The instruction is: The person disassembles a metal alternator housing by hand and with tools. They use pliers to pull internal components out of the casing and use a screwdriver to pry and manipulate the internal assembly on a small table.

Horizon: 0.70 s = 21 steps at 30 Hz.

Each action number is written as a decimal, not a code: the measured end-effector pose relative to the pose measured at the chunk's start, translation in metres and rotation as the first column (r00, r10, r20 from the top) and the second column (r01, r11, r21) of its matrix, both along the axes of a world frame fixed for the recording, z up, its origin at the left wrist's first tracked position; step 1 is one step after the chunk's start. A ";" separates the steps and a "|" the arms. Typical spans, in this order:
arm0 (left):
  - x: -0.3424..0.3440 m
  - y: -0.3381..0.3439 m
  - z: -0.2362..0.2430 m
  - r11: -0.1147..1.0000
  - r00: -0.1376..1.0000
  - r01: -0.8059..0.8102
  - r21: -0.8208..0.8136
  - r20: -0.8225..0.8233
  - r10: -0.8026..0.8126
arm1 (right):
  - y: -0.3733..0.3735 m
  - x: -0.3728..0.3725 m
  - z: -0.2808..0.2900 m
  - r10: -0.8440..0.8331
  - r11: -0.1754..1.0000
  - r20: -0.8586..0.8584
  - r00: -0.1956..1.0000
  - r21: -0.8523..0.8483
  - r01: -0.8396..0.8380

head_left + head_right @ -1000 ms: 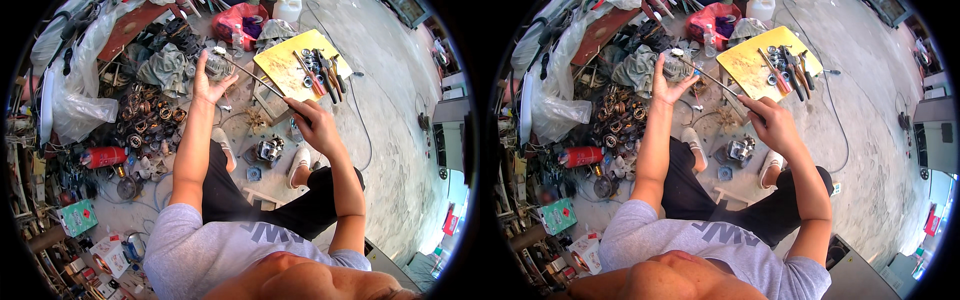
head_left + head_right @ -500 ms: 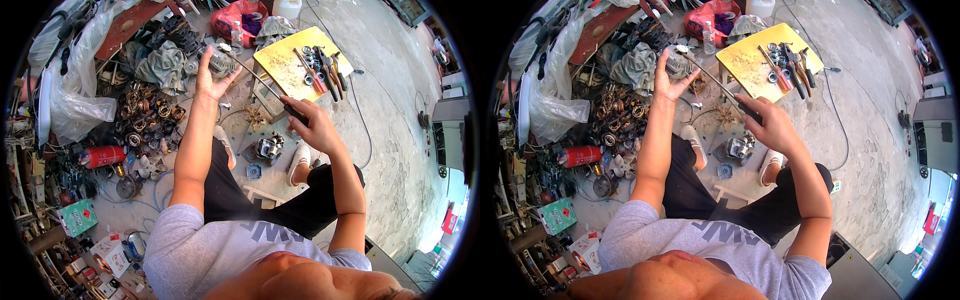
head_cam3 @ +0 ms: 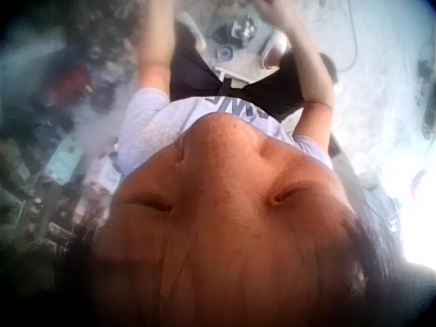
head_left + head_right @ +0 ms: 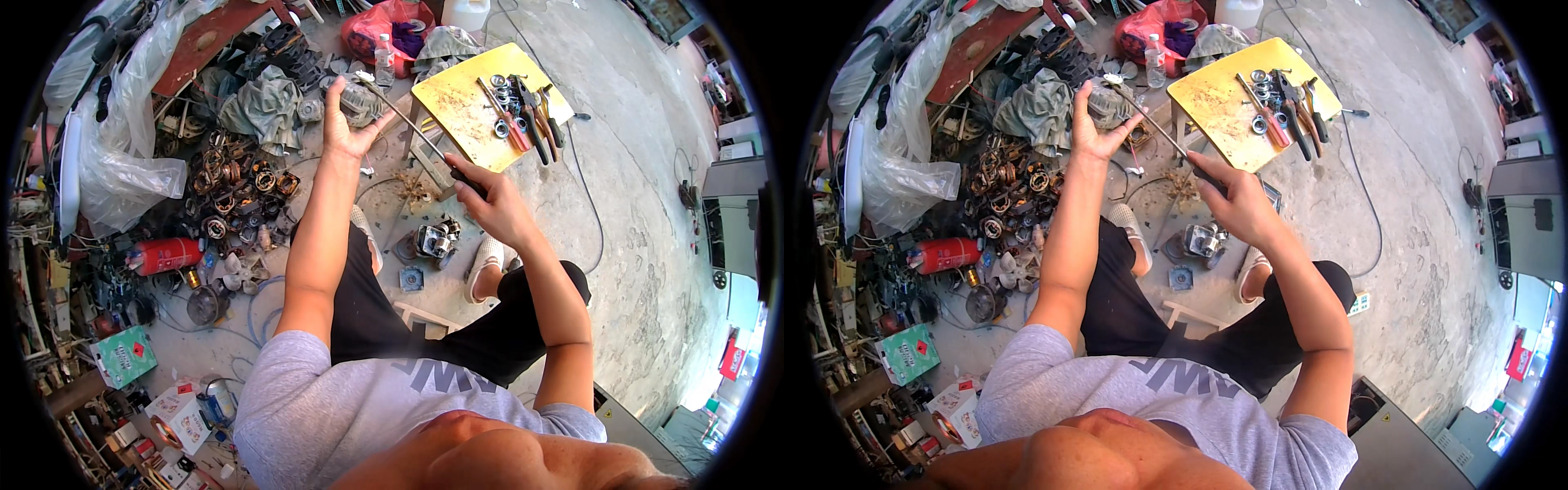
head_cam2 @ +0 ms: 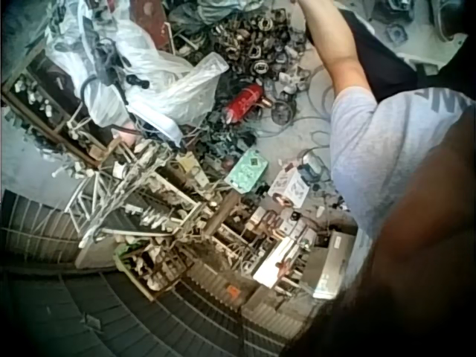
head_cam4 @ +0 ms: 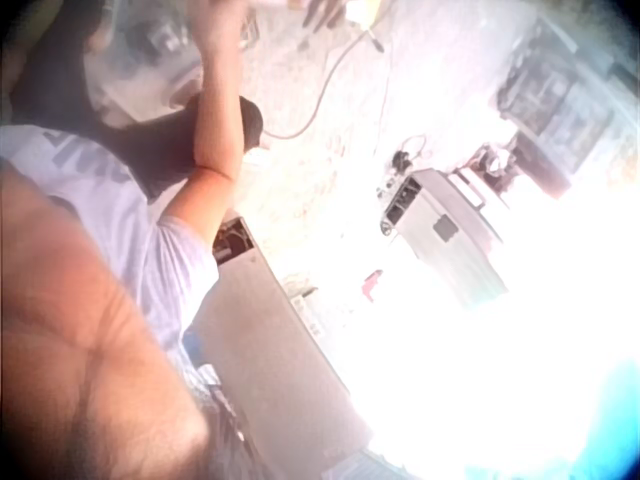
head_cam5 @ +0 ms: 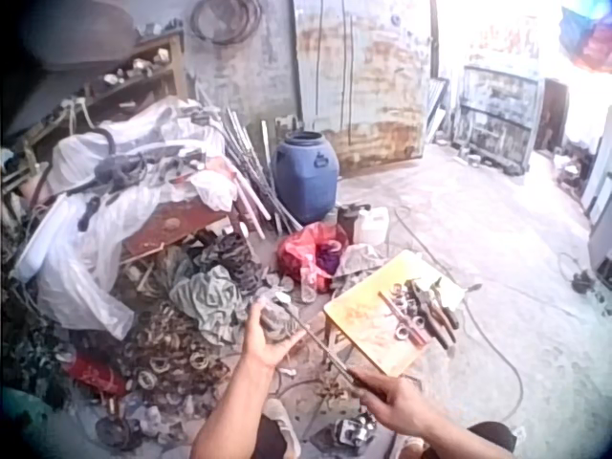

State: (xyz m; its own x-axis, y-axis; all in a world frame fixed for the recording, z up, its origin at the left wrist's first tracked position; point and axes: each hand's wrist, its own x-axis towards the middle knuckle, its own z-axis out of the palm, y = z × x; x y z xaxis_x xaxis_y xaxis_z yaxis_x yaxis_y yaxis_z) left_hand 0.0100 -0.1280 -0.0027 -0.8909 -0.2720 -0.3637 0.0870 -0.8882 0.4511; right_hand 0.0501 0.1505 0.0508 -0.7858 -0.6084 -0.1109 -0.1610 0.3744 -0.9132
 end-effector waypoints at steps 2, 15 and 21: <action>-0.001 0.002 -0.001 0.998 0.997 -0.062 0.002 0.044 0.062 | -0.005 0.002 0.005 -0.006 0.994 0.011 1.000 0.106 0.005; -0.006 0.022 -0.018 0.993 0.997 0.013 0.115 0.070 -0.022 | -0.041 0.010 -0.022 -0.186 0.978 0.017 0.982 -0.090 0.187; 0.001 0.010 -0.005 0.964 0.972 0.231 0.135 -0.077 -0.222 | -0.024 -0.015 -0.013 -0.390 0.893 -0.032 0.920 -0.258 0.369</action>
State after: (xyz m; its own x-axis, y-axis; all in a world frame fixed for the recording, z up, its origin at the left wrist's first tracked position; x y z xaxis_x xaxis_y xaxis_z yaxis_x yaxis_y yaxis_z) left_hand 0.0108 -0.1183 -0.0081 -0.9448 -0.0101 -0.3275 -0.1005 -0.9425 0.3189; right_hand 0.0354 0.1269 0.0380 -0.9622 -0.2616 0.0755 -0.1283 0.1908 -0.9732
